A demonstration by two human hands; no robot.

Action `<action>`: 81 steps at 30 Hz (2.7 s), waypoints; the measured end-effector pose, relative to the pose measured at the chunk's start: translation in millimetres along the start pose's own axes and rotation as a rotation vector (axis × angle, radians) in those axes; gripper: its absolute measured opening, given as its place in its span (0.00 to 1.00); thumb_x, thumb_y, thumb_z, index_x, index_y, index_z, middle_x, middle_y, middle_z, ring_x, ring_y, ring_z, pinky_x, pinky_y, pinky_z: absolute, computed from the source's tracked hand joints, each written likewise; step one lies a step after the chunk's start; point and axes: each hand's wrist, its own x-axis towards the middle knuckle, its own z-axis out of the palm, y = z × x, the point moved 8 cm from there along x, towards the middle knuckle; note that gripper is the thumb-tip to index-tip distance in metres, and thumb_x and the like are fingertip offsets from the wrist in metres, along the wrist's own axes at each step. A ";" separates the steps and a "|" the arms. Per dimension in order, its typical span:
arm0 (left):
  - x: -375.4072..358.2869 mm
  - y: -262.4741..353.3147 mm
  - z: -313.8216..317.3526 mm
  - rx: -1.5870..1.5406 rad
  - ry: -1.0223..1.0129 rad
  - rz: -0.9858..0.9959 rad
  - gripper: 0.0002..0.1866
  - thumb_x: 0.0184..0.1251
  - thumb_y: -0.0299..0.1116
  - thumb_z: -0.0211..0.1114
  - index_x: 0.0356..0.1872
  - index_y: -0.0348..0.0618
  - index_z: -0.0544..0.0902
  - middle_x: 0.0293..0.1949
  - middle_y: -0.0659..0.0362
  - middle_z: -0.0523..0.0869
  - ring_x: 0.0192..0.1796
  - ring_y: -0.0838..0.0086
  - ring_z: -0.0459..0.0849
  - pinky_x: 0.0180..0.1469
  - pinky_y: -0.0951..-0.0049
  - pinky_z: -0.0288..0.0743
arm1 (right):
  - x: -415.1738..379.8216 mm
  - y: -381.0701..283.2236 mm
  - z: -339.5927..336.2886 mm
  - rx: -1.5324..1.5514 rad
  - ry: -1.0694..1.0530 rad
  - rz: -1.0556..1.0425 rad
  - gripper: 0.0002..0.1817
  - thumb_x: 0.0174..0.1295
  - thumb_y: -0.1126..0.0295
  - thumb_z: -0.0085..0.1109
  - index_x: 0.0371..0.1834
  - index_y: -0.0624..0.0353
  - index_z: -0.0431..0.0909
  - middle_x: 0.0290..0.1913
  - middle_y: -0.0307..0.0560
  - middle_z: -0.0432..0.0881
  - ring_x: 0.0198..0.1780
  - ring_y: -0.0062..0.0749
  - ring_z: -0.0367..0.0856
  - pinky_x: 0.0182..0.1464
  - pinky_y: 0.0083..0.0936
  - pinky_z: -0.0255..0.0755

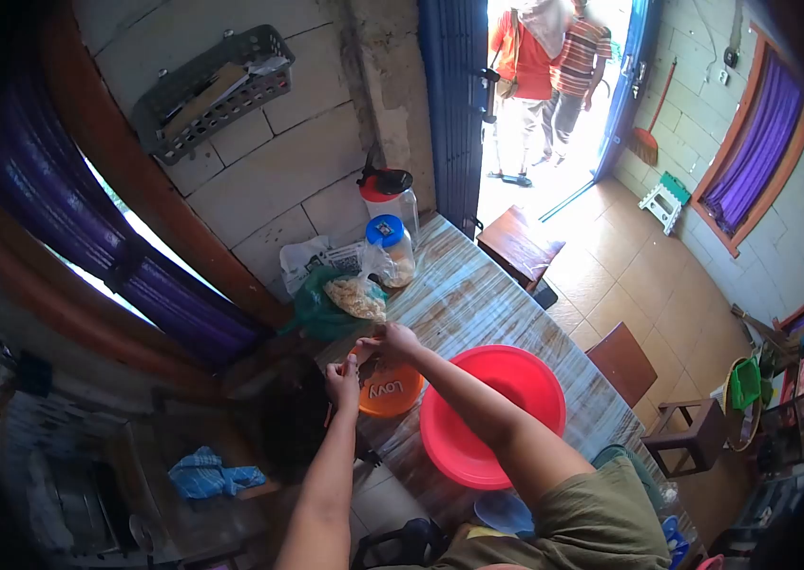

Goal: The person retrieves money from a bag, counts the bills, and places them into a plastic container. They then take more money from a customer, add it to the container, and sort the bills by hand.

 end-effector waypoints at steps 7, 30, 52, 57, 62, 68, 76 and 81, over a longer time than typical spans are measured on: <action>0.5 -7.4 5.4 -0.111 -0.022 -0.017 0.24 0.57 0.53 0.67 0.23 0.41 0.70 0.20 0.59 0.79 0.22 0.73 0.78 0.27 0.71 0.72 | -3.6 -13.4 6.0 -0.246 -0.021 -0.270 0.29 0.38 0.47 0.73 0.46 0.45 0.81 0.37 0.51 0.82 0.43 0.47 0.82 0.43 0.39 0.77; -353.5 23.3 -307.5 0.046 -0.239 0.658 0.25 0.54 0.51 0.70 0.27 0.39 0.70 0.23 0.57 0.70 0.28 0.67 0.70 0.32 0.67 0.67 | -489.0 -222.7 54.4 0.387 0.532 -0.117 0.21 0.54 0.53 0.64 0.28 0.59 0.69 0.27 0.54 0.74 0.32 0.51 0.77 0.33 0.38 0.70; -821.7 55.2 -338.8 -0.041 -0.922 0.988 0.23 0.58 0.50 0.66 0.29 0.39 0.69 0.27 0.52 0.73 0.31 0.55 0.77 0.33 0.59 0.70 | -1054.8 -218.2 83.8 0.449 1.141 0.377 0.22 0.53 0.53 0.68 0.29 0.61 0.71 0.23 0.41 0.73 0.25 0.23 0.71 0.28 0.25 0.66; -912.2 99.8 -311.8 -0.047 -0.993 1.118 0.20 0.53 0.43 0.70 0.28 0.40 0.69 0.26 0.52 0.73 0.28 0.55 0.75 0.31 0.61 0.69 | -1161.9 -201.8 71.7 0.494 1.305 0.359 0.19 0.54 0.56 0.68 0.35 0.60 0.74 0.27 0.39 0.76 0.29 0.21 0.74 0.33 0.22 0.69; -1025.9 142.1 -269.9 -0.138 -1.096 1.115 0.21 0.53 0.43 0.70 0.31 0.39 0.70 0.29 0.51 0.76 0.32 0.54 0.78 0.34 0.61 0.71 | -1283.4 -158.1 91.6 0.553 1.286 0.491 0.17 0.57 0.60 0.66 0.42 0.60 0.77 0.32 0.39 0.78 0.34 0.19 0.75 0.38 0.20 0.69; -1187.0 171.4 -222.0 -0.248 -1.272 1.230 0.21 0.55 0.46 0.68 0.33 0.40 0.70 0.32 0.52 0.76 0.35 0.52 0.78 0.35 0.60 0.71 | -1408.9 -110.7 102.8 0.845 1.290 0.627 0.13 0.62 0.62 0.59 0.37 0.63 0.76 0.29 0.36 0.78 0.32 0.15 0.72 0.35 0.18 0.67; -1282.2 177.6 -200.9 -0.101 -1.467 1.240 0.24 0.50 0.51 0.68 0.31 0.40 0.71 0.33 0.51 0.79 0.36 0.53 0.80 0.35 0.57 0.71 | -1521.3 -104.0 65.1 0.666 1.475 0.655 0.19 0.63 0.54 0.58 0.30 0.63 0.75 0.24 0.33 0.74 0.25 0.15 0.69 0.26 0.16 0.62; -1293.1 186.4 -220.9 -0.182 -1.476 1.285 0.26 0.45 0.53 0.70 0.31 0.41 0.72 0.33 0.53 0.78 0.37 0.54 0.80 0.35 0.57 0.72 | -1538.2 -114.0 53.6 0.670 1.326 0.664 0.18 0.61 0.56 0.61 0.33 0.64 0.78 0.27 0.35 0.77 0.29 0.17 0.72 0.32 0.18 0.66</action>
